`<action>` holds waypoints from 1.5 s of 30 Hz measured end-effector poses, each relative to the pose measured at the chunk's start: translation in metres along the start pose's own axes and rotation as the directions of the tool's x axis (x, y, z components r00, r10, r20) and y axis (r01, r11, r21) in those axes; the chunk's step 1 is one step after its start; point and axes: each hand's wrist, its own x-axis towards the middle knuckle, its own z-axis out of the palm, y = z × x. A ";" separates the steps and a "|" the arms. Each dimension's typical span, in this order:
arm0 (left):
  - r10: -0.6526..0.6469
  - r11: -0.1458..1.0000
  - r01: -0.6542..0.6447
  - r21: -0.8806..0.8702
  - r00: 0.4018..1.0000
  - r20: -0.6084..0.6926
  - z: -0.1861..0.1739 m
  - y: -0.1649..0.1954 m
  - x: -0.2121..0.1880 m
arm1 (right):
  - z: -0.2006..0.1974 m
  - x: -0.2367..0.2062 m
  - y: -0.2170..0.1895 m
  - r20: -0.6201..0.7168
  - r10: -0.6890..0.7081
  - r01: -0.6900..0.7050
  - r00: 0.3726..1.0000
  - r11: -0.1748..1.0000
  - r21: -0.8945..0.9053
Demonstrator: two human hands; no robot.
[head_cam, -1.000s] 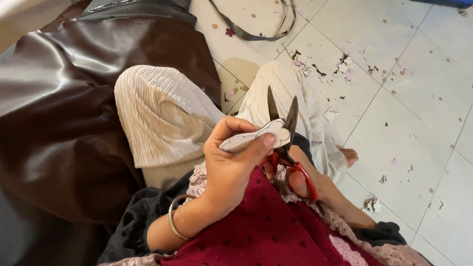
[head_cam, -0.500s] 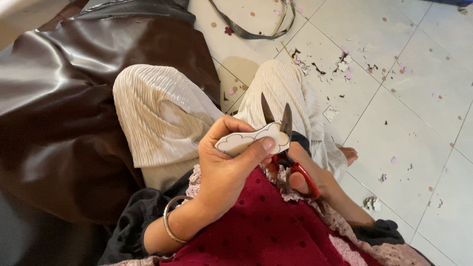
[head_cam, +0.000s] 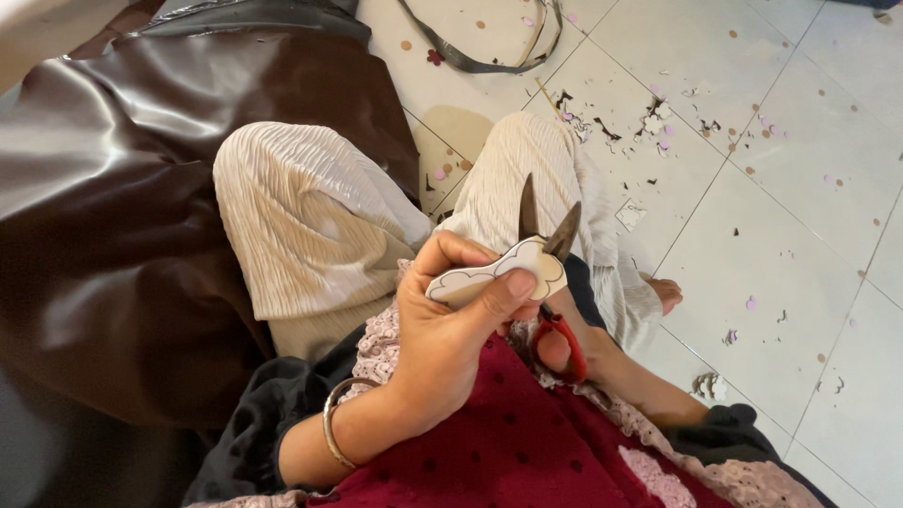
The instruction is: The person sits on the floor and uses red-handled scissors to cut a cloud-shaped outline from a white paper sheet. They rotate the paper to follow the drawn line and trim the edges, producing a finished paper cutout.
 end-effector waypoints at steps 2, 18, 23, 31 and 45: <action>-0.018 0.998 0.018 -0.068 1.000 0.009 0.000 -0.002 0.000 | 0.000 -0.001 0.005 -0.008 0.003 -0.003 1.000 1.000 0.015; -0.051 0.979 0.061 -0.193 0.997 0.056 -0.001 -0.006 0.000 | -0.009 -0.004 0.023 -0.059 0.012 -0.008 0.998 0.998 0.060; -0.029 0.987 0.038 -0.156 0.998 0.058 -0.001 -0.006 0.000 | -0.011 -0.003 0.024 -0.057 0.017 -0.013 0.998 0.998 0.066; -0.040 0.988 0.047 -0.146 0.998 0.055 -0.002 -0.004 0.000 | -0.011 0.002 0.020 -0.038 0.033 -0.030 0.999 0.997 0.068; 0.003 0.997 0.002 -0.074 0.997 0.072 -0.006 0.003 0.000 | -0.020 0.008 0.006 0.015 -0.017 0.017 1.000 0.998 -0.058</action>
